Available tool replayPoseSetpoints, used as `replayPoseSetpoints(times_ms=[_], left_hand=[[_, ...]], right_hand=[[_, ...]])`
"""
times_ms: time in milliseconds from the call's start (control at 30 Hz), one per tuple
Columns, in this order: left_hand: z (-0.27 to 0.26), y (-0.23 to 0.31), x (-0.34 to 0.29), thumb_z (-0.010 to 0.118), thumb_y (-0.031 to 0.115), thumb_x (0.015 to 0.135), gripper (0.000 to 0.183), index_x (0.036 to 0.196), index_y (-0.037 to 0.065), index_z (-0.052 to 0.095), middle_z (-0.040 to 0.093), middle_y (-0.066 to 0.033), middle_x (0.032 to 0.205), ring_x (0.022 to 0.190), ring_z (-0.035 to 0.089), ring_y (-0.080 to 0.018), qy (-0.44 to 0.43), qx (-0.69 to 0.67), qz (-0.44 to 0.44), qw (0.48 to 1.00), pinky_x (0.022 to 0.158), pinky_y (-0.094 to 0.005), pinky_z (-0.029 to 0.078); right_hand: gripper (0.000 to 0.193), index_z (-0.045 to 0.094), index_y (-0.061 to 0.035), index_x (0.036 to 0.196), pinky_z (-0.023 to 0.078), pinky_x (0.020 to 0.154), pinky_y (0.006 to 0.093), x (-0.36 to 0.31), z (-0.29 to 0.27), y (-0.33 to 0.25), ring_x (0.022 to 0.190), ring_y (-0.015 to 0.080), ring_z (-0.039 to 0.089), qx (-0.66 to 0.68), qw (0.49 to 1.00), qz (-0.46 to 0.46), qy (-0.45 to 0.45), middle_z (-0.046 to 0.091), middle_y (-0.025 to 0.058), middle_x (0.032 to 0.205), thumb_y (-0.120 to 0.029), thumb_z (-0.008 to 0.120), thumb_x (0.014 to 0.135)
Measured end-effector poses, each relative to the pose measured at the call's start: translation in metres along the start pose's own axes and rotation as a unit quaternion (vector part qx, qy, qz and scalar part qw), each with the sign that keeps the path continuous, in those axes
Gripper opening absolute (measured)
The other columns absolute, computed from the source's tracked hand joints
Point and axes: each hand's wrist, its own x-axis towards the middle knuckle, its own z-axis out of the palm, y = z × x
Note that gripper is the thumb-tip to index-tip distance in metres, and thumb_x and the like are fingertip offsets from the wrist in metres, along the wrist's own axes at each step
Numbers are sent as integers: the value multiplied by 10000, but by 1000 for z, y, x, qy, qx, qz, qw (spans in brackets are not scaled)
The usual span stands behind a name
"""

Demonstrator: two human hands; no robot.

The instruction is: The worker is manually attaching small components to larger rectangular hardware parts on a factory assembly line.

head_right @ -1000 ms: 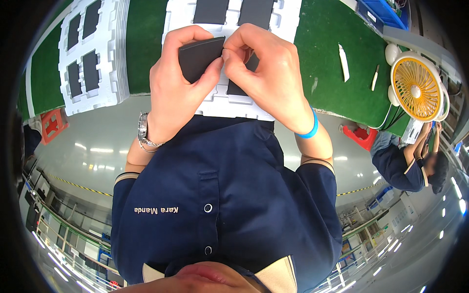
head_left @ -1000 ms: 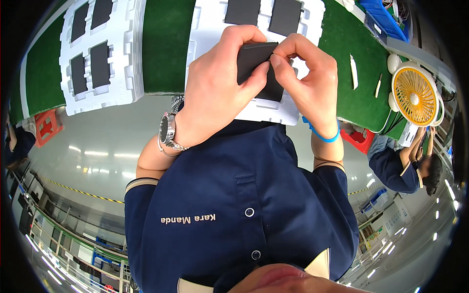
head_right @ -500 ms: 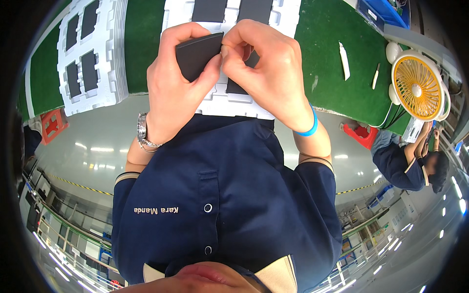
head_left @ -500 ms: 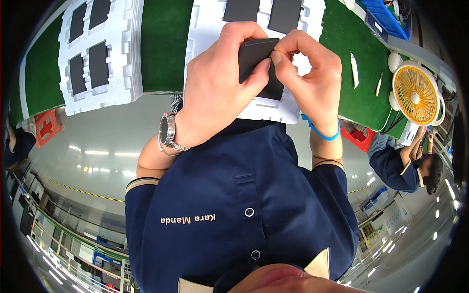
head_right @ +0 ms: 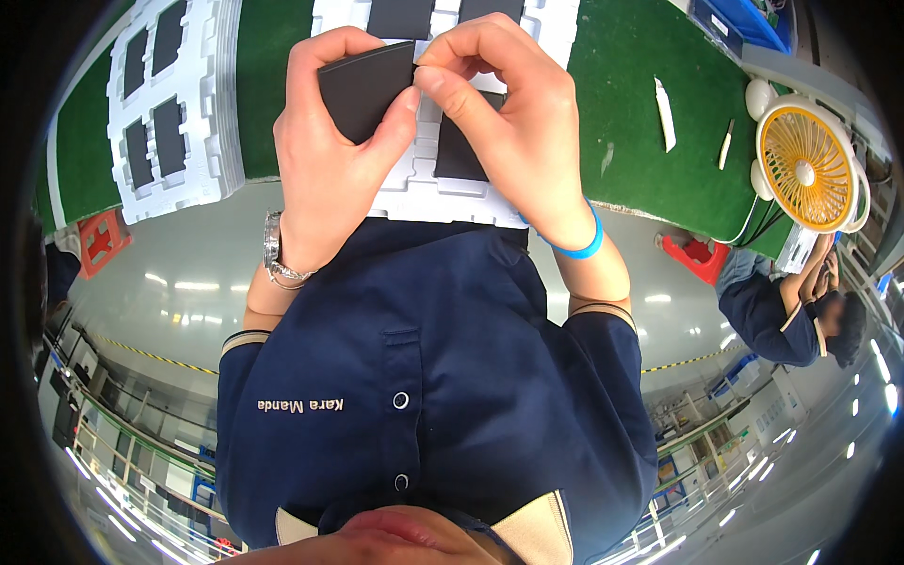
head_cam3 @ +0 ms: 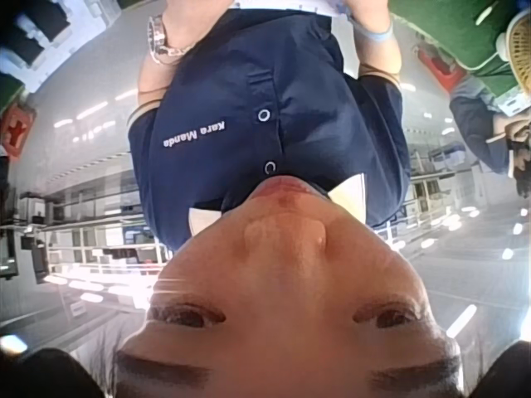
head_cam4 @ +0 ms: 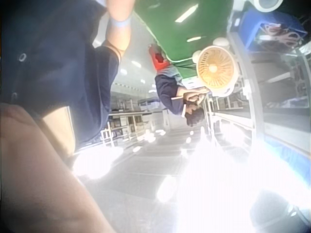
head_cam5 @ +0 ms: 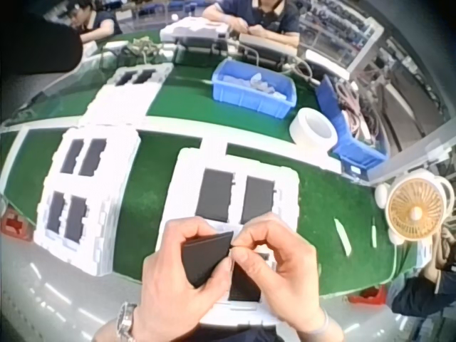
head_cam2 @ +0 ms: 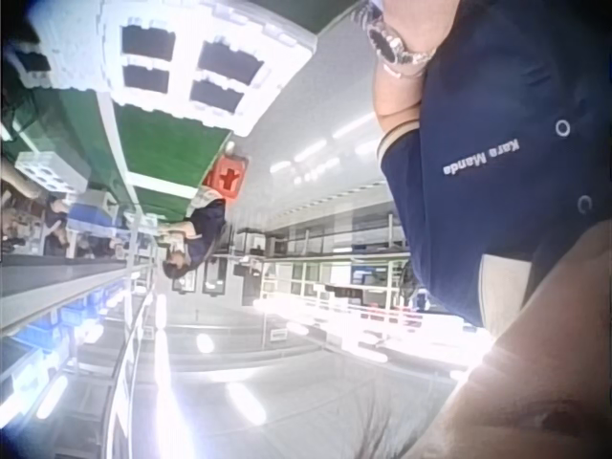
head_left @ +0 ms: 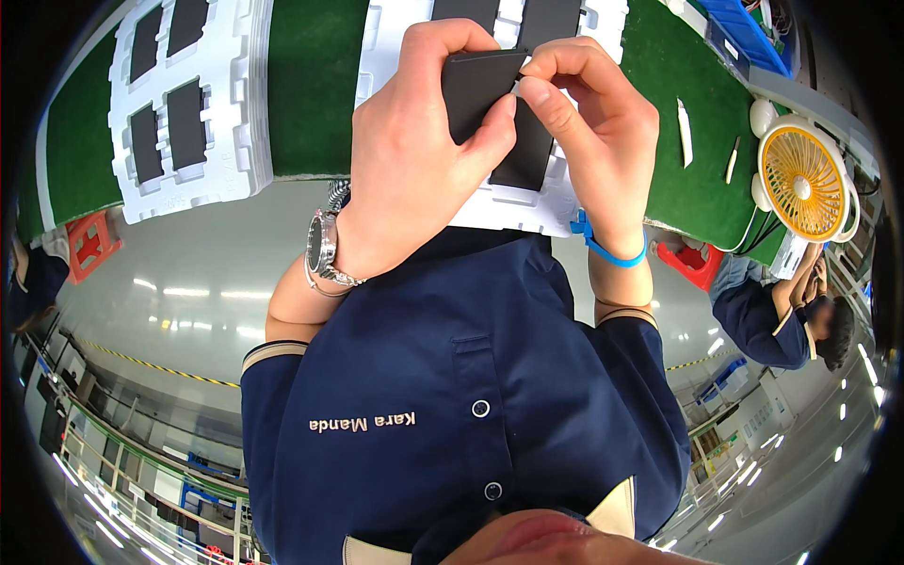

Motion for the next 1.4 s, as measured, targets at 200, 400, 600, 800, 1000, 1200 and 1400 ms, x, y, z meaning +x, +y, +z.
replayPoseSetpoints(times_ms=[200,400,600,800,1000,1200,1400], left_hand=[[-4,4,-1,730,65,779,428,1125,35,480,641,-61,892,750,637,-123,-59,-58,-72,994,674,-270,524],[-8,3,0,687,39,798,402,1132,17,465,628,-57,852,736,628,-109,-108,-161,-127,973,664,-259,520],[-10,2,2,664,9,813,401,1152,-10,450,640,-85,870,739,655,-144,-107,-224,-166,954,685,-270,535],[-8,3,2,664,13,830,414,1174,-17,436,646,-100,878,731,665,-162,-99,-272,-186,939,697,-280,540],[-7,4,2,668,25,835,405,1162,-14,433,648,-99,869,736,661,-158,-87,-268,-170,944,689,-274,534],[-7,2,1,642,44,864,354,1155,-4,447,639,-78,873,750,639,-131,-87,-260,-173,946,697,-259,519],[-8,-8,0,535,214,967,252,1126,20,511,601,-40,924,818,575,-97,-50,-310,-197,929,738,-233,477]], right_hand=[[103,653,28,899,472,730,234,1,-12,-5,779,92,587,110,984,127,-60,642,17,821,-61,684,858],[125,656,34,913,469,744,242,6,-20,6,774,107,578,224,945,193,-140,638,33,813,-88,663,884],[151,652,36,950,470,755,259,6,-14,13,778,120,574,320,913,207,-143,644,43,822,-105,653,898],[154,651,32,948,470,771,257,4,-11,7,793,115,582,261,942,184,-105,650,51,821,-117,644,910],[145,634,39,946,470,773,256,2,-4,5,770,116,584,263,949,153,-79,642,54,798,-103,619,923],[152,621,37,953,460,778,261,1,-2,8,743,128,580,292,939,157,-93,620,49,790,-112,594,938],[166,620,25,964,454,790,261,2,-6,8,771,113,576,237,958,137,-83,617,40,840,-137,592,945]])
